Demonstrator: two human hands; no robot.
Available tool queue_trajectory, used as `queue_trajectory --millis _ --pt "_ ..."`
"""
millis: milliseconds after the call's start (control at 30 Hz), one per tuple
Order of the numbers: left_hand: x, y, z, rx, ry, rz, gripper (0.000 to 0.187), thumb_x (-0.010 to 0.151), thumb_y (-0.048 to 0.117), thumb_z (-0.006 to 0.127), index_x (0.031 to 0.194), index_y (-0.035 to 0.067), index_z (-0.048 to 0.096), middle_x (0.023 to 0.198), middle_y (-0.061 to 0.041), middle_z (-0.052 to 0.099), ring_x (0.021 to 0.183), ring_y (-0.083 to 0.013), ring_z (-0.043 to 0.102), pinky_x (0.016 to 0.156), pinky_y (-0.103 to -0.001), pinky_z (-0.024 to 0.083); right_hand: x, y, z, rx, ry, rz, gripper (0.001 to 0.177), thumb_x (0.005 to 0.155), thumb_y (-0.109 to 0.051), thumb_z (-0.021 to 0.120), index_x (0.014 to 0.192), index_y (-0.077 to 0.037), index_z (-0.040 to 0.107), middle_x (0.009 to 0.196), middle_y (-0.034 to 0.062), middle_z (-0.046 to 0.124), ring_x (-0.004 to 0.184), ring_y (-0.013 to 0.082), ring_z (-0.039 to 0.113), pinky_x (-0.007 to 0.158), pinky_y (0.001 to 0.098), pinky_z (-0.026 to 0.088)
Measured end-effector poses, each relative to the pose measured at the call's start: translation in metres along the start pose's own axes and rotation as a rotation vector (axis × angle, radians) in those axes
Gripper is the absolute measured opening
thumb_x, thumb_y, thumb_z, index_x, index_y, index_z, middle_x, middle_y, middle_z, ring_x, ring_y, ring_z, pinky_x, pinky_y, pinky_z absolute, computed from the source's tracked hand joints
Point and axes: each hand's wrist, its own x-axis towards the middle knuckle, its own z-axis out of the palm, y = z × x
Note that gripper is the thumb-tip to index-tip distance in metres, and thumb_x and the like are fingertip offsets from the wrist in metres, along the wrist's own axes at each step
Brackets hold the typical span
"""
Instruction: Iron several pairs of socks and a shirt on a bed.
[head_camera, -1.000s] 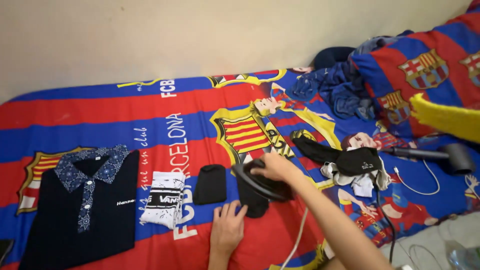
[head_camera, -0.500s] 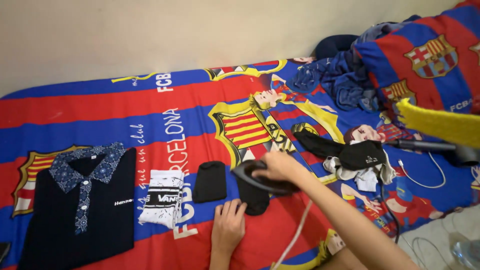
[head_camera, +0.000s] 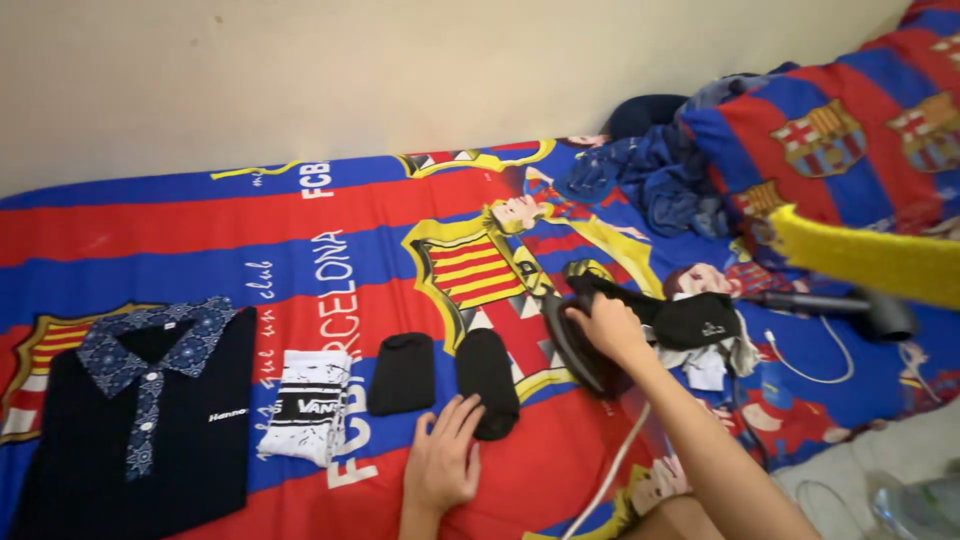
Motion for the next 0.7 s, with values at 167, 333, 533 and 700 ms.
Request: queue_trajectory --millis 167,333,533,700 --pt "0.0 -0.004 0.012 0.007 -0.018 0.011 0.047 0.077 0.015 0.07 0.122 0.001 0.067 0.134 -0.011 0.064 0.126 -0.0296 0.055 0.098 -0.051 0.037 -0.084 -0.058 -0.045 -0.121 0.279 -0.532 0.072 0.068 -0.031 0.085 0.129 -0.004 0.058 0.133 0.018 0.057 0.124 0.0377 0.054 0.104 0.0507 0.041" --pt "-0.014 -0.012 0.034 0.044 0.056 -0.014 0.027 0.087 0.013 0.068 0.112 0.003 0.071 0.121 -0.008 0.073 0.12 -0.0253 0.061 0.1 -0.05 0.039 -0.151 -0.058 0.003 0.326 -0.114 -0.864 0.072 0.071 -0.006 0.076 0.14 -0.008 0.056 0.14 0.0155 0.056 0.124 0.0353 0.054 0.106 0.0444 0.042" --pt "0.003 -0.013 0.04 -0.033 0.117 -0.218 0.021 0.093 0.016 0.065 0.11 0.005 0.071 0.106 -0.011 0.075 0.104 -0.0276 0.067 0.094 -0.043 0.042 -0.135 -0.047 0.063 0.716 -0.015 -0.603 0.033 0.084 -0.005 0.073 0.116 -0.004 0.066 0.113 0.0165 0.072 0.107 0.0353 0.066 0.093 0.0429 0.051" --pt "0.058 -0.018 0.046 -0.17 0.222 -0.535 0.025 0.089 0.019 0.07 0.111 0.006 0.067 0.097 -0.013 0.071 0.095 -0.0316 0.067 0.086 -0.041 0.048 -0.085 -0.089 0.06 0.865 -0.116 -0.154 0.025 0.09 -0.02 0.074 0.109 -0.005 0.065 0.081 0.013 0.073 0.074 0.0319 0.076 0.068 0.0426 0.058"
